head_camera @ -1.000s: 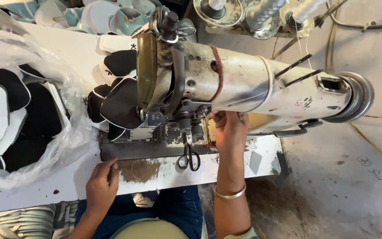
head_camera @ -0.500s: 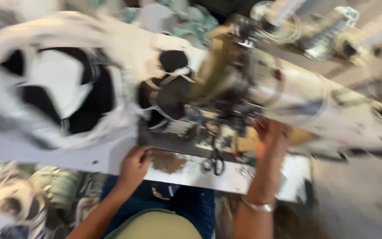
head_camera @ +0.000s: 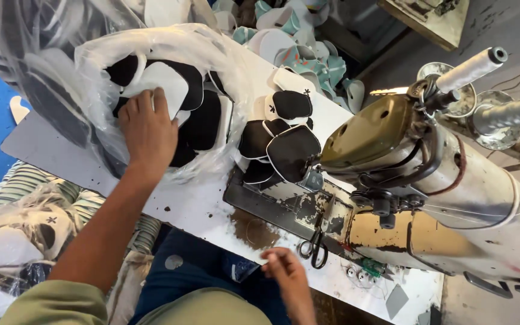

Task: The person uses a sewing machine to stitch the edges of black and white slipper components. They repeatedly pick up a slipper part, guide it under the needle to sew the perimeter, and then place the finished item on a pile on the table.

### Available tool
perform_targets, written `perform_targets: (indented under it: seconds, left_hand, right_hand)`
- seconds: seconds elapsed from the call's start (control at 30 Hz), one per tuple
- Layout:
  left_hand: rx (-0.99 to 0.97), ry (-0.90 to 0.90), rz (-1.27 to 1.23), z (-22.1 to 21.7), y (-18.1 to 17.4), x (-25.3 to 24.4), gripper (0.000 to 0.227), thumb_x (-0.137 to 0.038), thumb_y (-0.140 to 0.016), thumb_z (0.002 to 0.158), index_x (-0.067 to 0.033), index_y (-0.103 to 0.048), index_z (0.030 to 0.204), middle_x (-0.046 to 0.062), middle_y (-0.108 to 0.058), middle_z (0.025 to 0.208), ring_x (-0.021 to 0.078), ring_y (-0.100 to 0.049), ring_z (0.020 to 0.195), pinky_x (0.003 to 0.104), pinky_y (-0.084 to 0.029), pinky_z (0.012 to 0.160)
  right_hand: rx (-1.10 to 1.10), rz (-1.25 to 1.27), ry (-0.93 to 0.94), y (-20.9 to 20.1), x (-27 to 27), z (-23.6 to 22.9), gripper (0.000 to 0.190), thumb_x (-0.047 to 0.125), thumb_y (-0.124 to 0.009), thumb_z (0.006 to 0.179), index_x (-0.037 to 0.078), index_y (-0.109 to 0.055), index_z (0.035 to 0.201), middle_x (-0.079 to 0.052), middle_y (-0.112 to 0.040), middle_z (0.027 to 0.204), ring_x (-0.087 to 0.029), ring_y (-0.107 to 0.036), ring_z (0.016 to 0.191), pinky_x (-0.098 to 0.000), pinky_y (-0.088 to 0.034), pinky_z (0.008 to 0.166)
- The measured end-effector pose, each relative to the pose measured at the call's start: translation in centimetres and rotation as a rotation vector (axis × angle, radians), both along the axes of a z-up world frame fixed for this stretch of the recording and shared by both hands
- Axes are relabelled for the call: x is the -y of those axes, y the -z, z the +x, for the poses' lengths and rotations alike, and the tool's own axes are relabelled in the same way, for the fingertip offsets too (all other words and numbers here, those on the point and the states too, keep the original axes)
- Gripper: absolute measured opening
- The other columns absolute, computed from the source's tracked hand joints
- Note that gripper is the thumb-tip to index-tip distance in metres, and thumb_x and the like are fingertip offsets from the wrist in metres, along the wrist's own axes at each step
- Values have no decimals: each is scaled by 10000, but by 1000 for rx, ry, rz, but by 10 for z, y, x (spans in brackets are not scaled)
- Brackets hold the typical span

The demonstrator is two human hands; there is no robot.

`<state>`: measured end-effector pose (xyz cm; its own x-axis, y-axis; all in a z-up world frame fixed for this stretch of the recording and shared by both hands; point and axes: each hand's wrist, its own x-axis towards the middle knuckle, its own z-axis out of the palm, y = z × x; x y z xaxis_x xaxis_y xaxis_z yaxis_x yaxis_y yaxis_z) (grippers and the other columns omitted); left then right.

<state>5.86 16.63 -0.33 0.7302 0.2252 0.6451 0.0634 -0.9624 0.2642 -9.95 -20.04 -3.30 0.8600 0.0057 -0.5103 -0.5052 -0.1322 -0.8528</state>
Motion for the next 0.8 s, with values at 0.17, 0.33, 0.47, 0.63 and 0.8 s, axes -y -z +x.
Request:
perform_targets:
  seconds: [0.17, 0.33, 0.47, 0.63, 0.8]
  left_hand:
    - [-91, -17, -45, -1, 10, 2, 261, -140, -733, 954, -51, -662, 1190, 121, -656, 1175, 322, -573, 1185, 493, -389, 1087]
    - [105, 375, -222, -60, -19, 45, 313, 16, -598, 928, -27, -690, 1224, 108, -685, 1149, 310, -621, 1046, 429, -460, 984]
    - [-279, 890, -251, -92, -45, 80, 414, -21, -661, 822, -83, -711, 1228, 95, -709, 1026, 293, -651, 845, 394, -527, 767]
    - [-539, 970, -1155, -104, -25, 99, 253, -75, -789, 866, -63, -682, 1095, 90, -669, 1382, 214, -743, 1034, 339, -603, 838]
    - [-230, 837, -1680, -125, -7, 130, 627, -47, -696, 932, -164, -441, 1493, 124, -519, 1482, 218, -608, 1148, 334, -494, 988]
  right_hand:
    - [42, 38, -258, -7, -9, -4, 273, 248, -666, 994, 17, -698, 1135, -33, -702, 1038, -111, -631, 926, -253, -515, 845]
    - [366, -72, -201, -38, -30, 15, 465, 217, -779, 859, 56, -625, 1267, -14, -682, 1122, -119, -652, 990, -284, -538, 871]
    - [795, -217, -196, -87, -44, 31, 839, 260, -901, 782, 7, -441, 1436, -80, -539, 1342, -164, -561, 1159, -296, -488, 941]
    - [295, -127, -406, -37, -12, 23, 360, 182, -789, 934, 3, -742, 1243, -56, -767, 986, -124, -658, 864, -268, -534, 796]
    - [168, 280, 17, -12, -22, 16, 307, 168, -696, 994, -38, -665, 1219, -62, -722, 1025, -113, -650, 921, -267, -524, 857]
